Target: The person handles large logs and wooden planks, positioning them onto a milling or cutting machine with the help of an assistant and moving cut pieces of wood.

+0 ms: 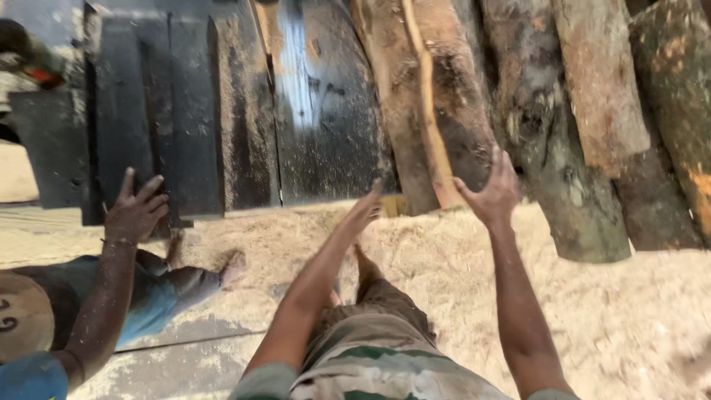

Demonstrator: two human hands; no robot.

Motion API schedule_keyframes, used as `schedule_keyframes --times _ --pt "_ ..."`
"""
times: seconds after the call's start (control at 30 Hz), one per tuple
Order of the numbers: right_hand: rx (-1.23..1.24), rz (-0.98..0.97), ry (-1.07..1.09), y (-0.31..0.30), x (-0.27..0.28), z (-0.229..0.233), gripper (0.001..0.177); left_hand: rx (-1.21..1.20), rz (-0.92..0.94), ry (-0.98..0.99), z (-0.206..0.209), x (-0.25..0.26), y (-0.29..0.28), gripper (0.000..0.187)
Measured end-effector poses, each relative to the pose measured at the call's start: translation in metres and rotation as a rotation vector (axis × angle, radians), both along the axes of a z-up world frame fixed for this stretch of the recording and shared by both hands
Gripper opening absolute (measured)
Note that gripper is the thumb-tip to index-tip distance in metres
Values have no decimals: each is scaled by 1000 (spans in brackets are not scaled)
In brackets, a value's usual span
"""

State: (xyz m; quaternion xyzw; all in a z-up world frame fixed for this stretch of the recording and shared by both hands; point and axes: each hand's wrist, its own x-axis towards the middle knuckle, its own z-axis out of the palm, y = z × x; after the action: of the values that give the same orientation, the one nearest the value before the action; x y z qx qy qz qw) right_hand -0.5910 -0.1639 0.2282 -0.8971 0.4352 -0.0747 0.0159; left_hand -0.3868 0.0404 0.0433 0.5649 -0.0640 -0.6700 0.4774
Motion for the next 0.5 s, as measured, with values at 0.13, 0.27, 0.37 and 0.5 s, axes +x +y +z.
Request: schedule_keyframes --times 0.13,0.27,0.37,0.5 --pt "133 -80 -224 22 -72 1 103 -259 -60 272 -29 -78 -25 107" --pt "-2 -308 -216 38 -127 -32 77 -101 27 198 -34 -149 23 95" --pt "-88 -284 -315 65 -166 -69 67 78 -9 -39 -34 -155 96 95" --pt "149 -172 -476 121 -180 -116 60 313 36 -138 -19 -156 191 90"
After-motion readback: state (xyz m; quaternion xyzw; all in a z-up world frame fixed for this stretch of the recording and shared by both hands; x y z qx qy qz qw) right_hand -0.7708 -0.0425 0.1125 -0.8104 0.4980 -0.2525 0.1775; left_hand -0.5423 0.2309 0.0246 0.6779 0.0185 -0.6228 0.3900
